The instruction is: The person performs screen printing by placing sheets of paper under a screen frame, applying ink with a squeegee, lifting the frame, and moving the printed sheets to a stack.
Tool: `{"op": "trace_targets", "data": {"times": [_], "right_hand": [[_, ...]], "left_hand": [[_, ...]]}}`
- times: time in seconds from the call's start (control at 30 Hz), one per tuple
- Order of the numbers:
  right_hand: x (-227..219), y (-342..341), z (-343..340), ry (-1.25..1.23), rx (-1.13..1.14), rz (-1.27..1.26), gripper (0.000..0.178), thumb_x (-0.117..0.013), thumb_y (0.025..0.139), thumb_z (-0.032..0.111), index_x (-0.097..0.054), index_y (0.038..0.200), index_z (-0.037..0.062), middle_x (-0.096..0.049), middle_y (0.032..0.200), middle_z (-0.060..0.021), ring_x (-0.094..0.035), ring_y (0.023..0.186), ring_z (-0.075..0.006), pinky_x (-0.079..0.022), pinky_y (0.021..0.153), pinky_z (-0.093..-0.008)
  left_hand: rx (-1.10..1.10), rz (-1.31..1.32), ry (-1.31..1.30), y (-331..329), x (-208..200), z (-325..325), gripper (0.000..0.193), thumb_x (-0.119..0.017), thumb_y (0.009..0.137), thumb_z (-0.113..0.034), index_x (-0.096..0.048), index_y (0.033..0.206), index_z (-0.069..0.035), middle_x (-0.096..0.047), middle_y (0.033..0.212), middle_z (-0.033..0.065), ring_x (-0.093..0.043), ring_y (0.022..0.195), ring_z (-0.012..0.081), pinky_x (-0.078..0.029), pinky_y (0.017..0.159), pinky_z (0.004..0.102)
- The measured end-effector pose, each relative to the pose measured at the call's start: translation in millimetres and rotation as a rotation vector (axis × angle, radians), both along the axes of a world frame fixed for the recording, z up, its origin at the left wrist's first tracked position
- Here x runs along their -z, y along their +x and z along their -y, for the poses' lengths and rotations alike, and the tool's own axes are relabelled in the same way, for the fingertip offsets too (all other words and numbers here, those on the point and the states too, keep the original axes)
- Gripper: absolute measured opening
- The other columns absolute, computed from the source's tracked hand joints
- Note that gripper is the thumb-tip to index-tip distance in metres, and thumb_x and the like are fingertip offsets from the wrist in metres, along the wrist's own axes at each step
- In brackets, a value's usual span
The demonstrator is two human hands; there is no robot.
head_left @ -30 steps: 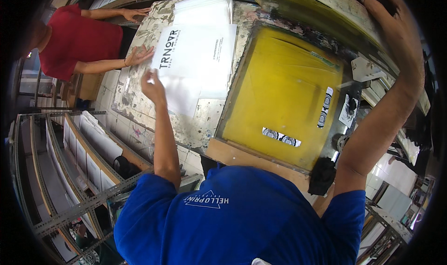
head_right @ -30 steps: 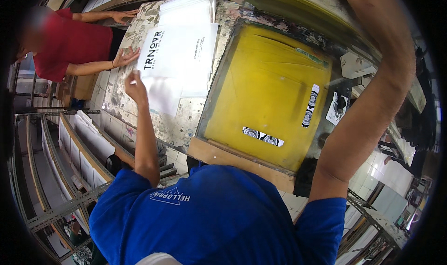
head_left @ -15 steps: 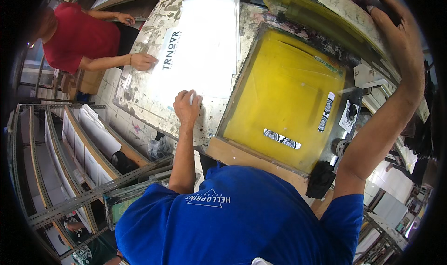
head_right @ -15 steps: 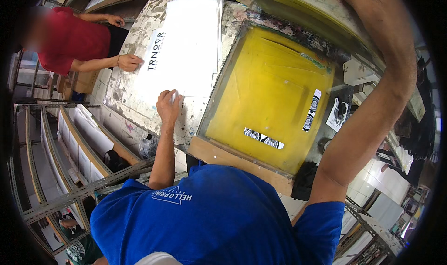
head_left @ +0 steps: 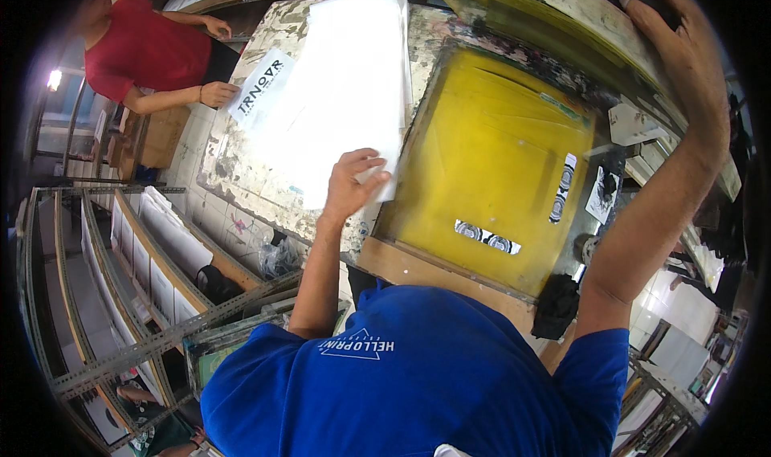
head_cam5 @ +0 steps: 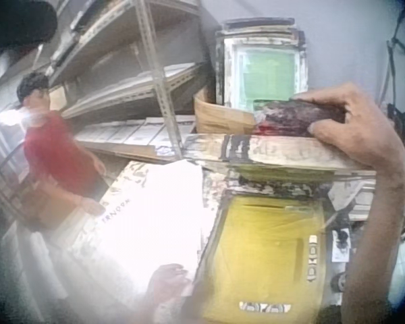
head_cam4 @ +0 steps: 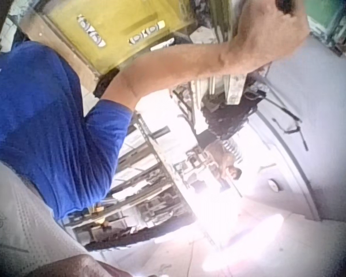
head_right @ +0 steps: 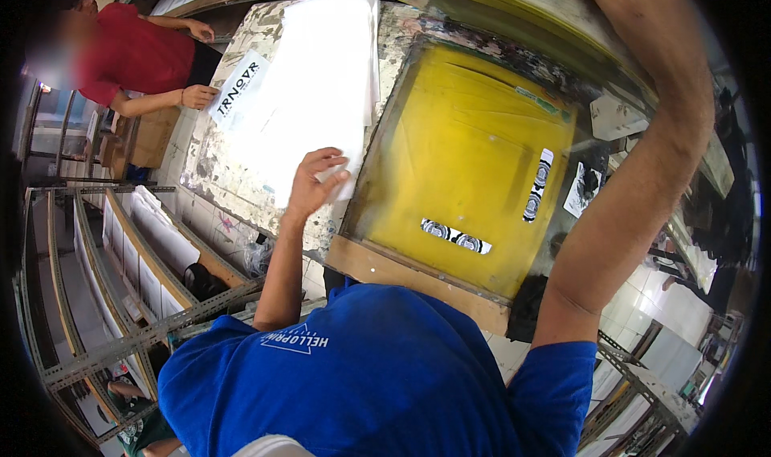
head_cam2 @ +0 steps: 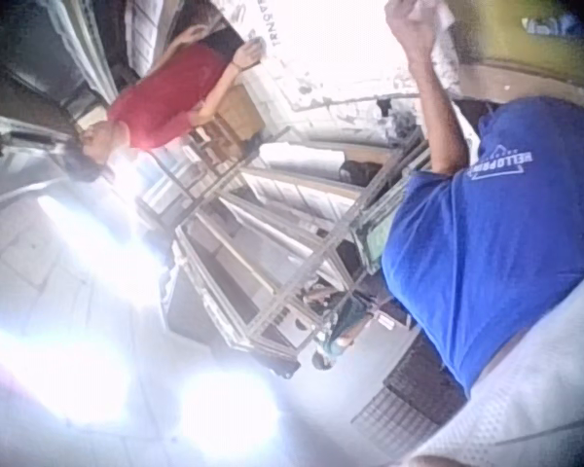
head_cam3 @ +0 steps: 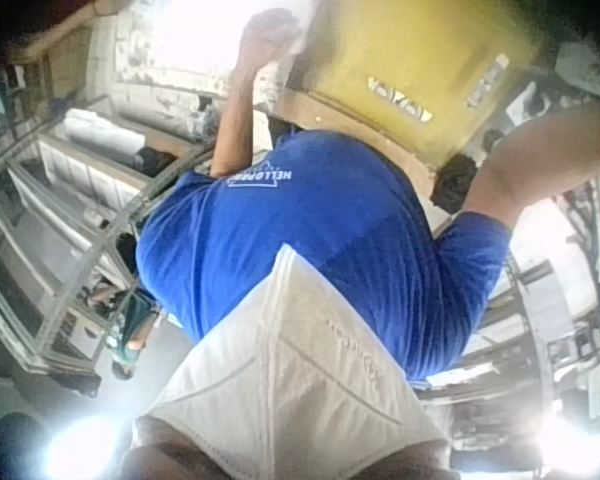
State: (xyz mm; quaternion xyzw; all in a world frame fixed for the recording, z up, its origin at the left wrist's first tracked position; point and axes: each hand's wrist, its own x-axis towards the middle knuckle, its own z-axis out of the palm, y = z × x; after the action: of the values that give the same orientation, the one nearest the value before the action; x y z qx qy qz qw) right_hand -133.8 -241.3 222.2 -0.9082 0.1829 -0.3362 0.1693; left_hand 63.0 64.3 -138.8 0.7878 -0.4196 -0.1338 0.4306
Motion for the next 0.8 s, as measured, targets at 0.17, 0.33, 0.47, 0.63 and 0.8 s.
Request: {"op": "trace_targets", "data": {"times": [0.17, 0.33, 0.47, 0.63, 0.8], "right_hand": [[-4, -2, -7, -0.111, 0.018, -0.04, 0.042, -0.064, 0.082, 0.013, -0.072, 0.117, -0.0082, -0.077, 0.098, -0.0167, -0.069, 0.082, -0.0204, -0.056, 0.082, -0.0326], [13, -9, 10, -0.477, 0.117, 0.009, 0.044, -0.065, 0.084, 0.023, -0.073, 0.117, -0.0062, -0.075, 0.105, -0.0225, -0.071, 0.089, -0.0282, -0.055, 0.087, -0.0373], [2, -11, 23, -0.273, -0.041, -0.025, 0.043, -0.064, 0.085, 0.027, -0.075, 0.112, -0.0046, -0.076, 0.1, -0.0223, -0.072, 0.081, -0.0289, -0.056, 0.079, -0.0359], [6, -6, 46, -0.285, -0.015, -0.034, 0.04, -0.064, 0.084, 0.026, -0.076, 0.108, -0.0039, -0.076, 0.097, -0.0231, -0.071, 0.075, -0.0286, -0.056, 0.074, -0.0352], [-2, -16, 32, -0.177, -0.115, -0.039, 0.039, -0.063, 0.085, 0.025, -0.077, 0.107, -0.0037, -0.076, 0.093, -0.0233, -0.07, 0.071, -0.0278, -0.056, 0.072, -0.0356]], "left_hand": [[0.093, 0.376, 0.365, -39, 37, 26, 0.051, -0.071, 0.093, -0.041, -0.066, 0.138, -0.018, -0.047, 0.158, 0.0121, -0.032, 0.15, 0.0431, -0.024, 0.119, 0.0632], [0.416, 0.427, 0.225, -76, 54, 105, 0.056, -0.068, 0.093, -0.043, -0.06, 0.144, -0.023, -0.038, 0.164, 0.0068, -0.025, 0.154, 0.0408, -0.018, 0.123, 0.0629], [0.648, 0.441, 0.175, -107, 62, 159, 0.06, -0.065, 0.093, -0.048, -0.056, 0.148, -0.027, -0.035, 0.166, 0.0034, -0.02, 0.157, 0.0369, -0.016, 0.125, 0.0597], [0.834, 0.402, 0.167, -139, 57, 185, 0.057, -0.067, 0.093, -0.044, -0.058, 0.147, -0.025, -0.034, 0.167, 0.0031, -0.017, 0.158, 0.0351, -0.01, 0.128, 0.0584], [0.876, 0.405, 0.132, -149, 61, 182, 0.058, -0.068, 0.093, -0.041, -0.058, 0.147, -0.024, -0.033, 0.167, 0.0042, -0.016, 0.158, 0.0347, -0.008, 0.128, 0.0586]]}}
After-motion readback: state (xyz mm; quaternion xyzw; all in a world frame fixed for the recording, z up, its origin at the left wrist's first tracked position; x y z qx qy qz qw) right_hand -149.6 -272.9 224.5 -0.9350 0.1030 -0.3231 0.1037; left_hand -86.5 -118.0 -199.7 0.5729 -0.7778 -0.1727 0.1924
